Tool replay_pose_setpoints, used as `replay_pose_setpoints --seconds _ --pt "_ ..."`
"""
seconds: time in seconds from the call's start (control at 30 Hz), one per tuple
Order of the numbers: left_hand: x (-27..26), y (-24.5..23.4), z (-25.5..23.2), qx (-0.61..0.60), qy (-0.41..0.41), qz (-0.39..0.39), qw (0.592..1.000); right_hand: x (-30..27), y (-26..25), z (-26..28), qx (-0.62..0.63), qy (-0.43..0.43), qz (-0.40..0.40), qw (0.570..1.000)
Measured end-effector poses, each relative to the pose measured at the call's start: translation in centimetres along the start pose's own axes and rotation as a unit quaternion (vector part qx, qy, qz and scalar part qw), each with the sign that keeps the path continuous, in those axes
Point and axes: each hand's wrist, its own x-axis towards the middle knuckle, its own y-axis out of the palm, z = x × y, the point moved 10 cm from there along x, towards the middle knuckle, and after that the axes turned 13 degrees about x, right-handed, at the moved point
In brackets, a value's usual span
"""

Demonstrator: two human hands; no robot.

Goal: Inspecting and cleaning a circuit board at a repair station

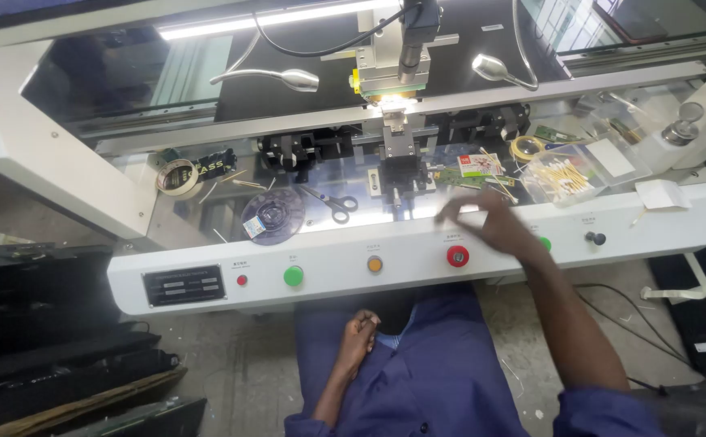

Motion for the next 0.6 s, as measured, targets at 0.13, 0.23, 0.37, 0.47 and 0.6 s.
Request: replay_pose_setpoints --seconds 0.13,0.23,0.37,0.47,0.6 --pt "-0.2 0.2 0.3 0.014 0.008 0.002 1.000 5.3 -11.7 -0.9 -0.381 -0.161 -0.346 0.842" --pt "-0.1 0.1 0.5 -0.003 0.003 0.001 1.000 10.0 -13.1 -4.9 -0.479 -0.053 -0.282 0.829" --pt "-0.3 0.0 0.5 -0.007 0.006 0.004 1.000 11.5 -15.0 -11.1 -0.541 -0.027 -0.283 0.791" --pt "-0.1 -0.1 0.7 -0.014 0.010 0.006 1.000 12.4 -16.7 -13.8 -0.493 0.061 -0.250 0.831" --pt "0.4 0.3 0.8 -0.010 0.000 0.016 1.000 13.1 -16.7 -14.2 -0.355 0.273 -0.133 0.884"
